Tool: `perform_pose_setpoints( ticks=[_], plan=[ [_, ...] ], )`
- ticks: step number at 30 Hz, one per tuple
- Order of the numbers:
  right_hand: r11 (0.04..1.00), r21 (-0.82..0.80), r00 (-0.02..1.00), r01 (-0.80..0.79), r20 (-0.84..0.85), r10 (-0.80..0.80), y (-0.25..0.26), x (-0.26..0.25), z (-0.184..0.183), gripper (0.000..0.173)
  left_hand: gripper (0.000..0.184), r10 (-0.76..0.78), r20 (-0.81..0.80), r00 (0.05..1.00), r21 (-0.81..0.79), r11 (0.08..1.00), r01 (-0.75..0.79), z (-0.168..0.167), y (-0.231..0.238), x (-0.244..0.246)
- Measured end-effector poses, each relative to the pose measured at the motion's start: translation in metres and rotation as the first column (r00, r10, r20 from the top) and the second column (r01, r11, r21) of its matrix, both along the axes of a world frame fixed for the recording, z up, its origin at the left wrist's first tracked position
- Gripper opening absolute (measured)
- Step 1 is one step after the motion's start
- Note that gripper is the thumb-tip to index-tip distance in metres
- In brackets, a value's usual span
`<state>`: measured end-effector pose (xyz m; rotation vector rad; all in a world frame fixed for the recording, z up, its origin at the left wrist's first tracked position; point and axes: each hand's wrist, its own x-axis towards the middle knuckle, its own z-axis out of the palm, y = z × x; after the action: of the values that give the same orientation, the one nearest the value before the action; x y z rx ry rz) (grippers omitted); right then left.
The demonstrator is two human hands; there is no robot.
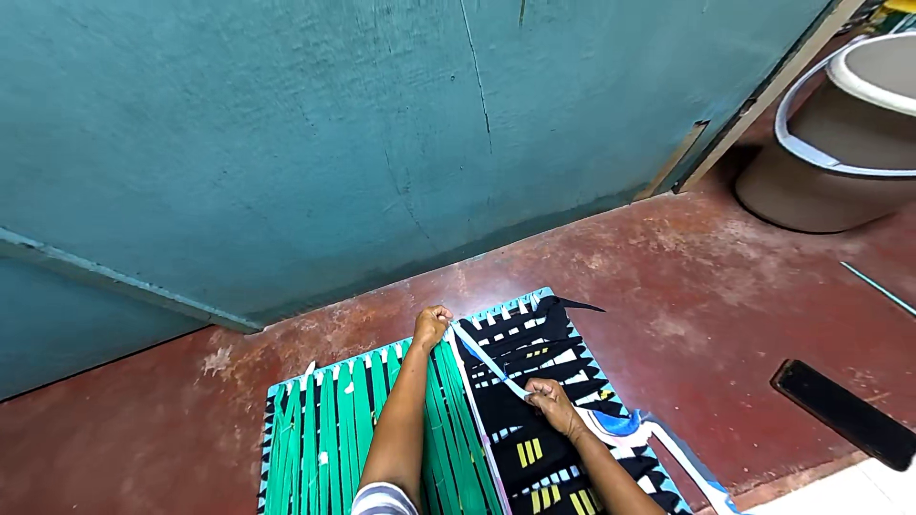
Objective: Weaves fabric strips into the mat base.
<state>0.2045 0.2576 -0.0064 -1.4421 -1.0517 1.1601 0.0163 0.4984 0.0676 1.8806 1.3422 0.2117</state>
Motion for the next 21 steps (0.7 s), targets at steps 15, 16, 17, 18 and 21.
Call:
perform_pose_setpoints(
  ticks=[15, 16, 17, 18, 21],
  plan=[
    [0.857, -0.450, 0.721, -0.249, 0.505, 0.475, -0.011, -0.027, 0.059, 0.033, 0.044, -0.090, -0.165, 0.982, 0.410, 0.899, 0.151, -0.010, -0.325, -0.027],
    [0.856, -0.461, 0.704, -0.235, 0.526, 0.477, -0.011, -0.031, 0.063, 0.033, 0.049, -0.087, -0.222, 0.971, 0.356, 0.920, 0.164, -0.011, -0.337, -0.031],
    [0.851, -0.474, 0.690, -0.225, 0.540, 0.483, -0.012, -0.034, 0.068, 0.034, 0.052, -0.091, -0.280, 0.956, 0.280, 0.944, 0.172, -0.011, -0.343, -0.033],
    [0.844, -0.491, 0.675, -0.216, 0.549, 0.492, -0.013, -0.036, 0.073, 0.035, 0.054, -0.091, -0.322, 0.942, 0.236, 0.956, 0.173, -0.014, -0.343, -0.035],
    [0.813, -0.556, 0.623, -0.172, 0.578, 0.527, -0.019, -0.044, 0.086, 0.038, 0.063, -0.090, -0.378, 0.921, 0.155, 0.975, 0.158, -0.027, -0.326, -0.036]
  ],
)
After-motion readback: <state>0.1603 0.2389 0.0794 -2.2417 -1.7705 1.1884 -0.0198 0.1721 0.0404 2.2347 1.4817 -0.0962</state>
